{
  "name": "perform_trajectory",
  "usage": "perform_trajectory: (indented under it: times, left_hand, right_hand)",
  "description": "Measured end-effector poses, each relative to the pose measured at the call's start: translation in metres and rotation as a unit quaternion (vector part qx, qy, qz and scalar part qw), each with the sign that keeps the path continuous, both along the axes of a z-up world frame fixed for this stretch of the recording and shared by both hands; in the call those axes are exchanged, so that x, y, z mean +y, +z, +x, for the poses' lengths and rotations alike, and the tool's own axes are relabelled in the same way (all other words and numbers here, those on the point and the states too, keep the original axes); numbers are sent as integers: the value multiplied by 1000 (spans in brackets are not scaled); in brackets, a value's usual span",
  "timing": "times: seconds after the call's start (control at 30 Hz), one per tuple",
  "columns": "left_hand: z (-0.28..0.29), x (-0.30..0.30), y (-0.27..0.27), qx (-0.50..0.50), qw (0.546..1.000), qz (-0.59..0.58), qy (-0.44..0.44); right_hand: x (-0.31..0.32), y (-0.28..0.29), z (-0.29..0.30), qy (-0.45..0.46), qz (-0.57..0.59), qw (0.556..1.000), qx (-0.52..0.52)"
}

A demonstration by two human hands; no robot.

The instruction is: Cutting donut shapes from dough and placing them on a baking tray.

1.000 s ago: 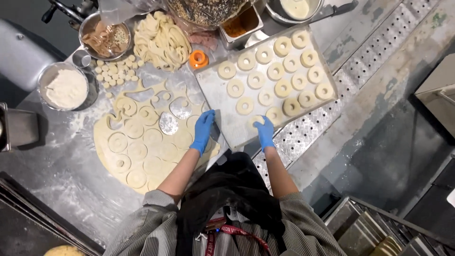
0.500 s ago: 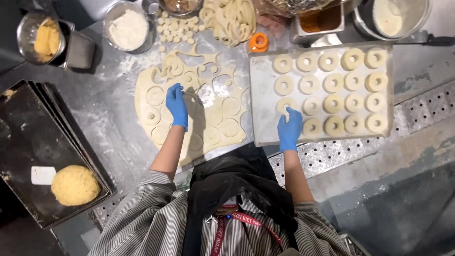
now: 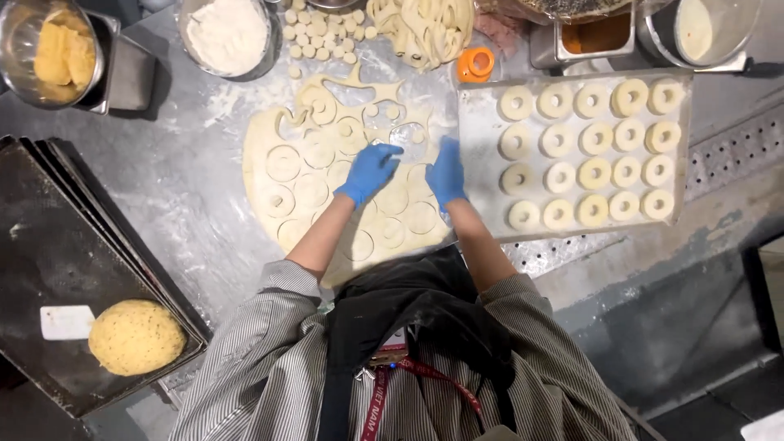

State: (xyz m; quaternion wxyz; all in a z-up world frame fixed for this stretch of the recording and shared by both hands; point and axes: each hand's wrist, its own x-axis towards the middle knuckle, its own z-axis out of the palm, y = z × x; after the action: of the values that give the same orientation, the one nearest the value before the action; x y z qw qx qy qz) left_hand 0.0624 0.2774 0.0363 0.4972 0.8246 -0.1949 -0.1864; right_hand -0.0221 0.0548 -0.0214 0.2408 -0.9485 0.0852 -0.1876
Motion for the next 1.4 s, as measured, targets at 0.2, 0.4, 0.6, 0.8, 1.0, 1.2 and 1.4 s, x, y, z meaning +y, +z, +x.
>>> perform_trajectory:
  times: [0.2,0.4,0.6,0.8,1.0,1.2,1.4]
  left_hand:
    - [14,-10,-20,-52,943,263,-197]
    - [11,-11,19,-161,976,142,36]
    - [-46,-8,12,-109,983,138,-54]
    - [-67,-13,63,-136,934,302,-134]
    - [-93,13,38,-185,979,82,-27]
    - [-68,45,-31,266,870,-249,332]
    - [-62,60,-45,524,581,-568,256]
  right_hand:
    - [-40,6,25,31,17,976,214]
    - [-12,52,17,33,51,994,93]
    - [12,28,-12,134,93,976,146]
    - [18,72,-45,239,-49,960,135]
    - [-26,23,-54,19,357,925,127]
    - [-37,56,-40,-47,744,593,304]
    - [10,37,-27,17,678,650,343]
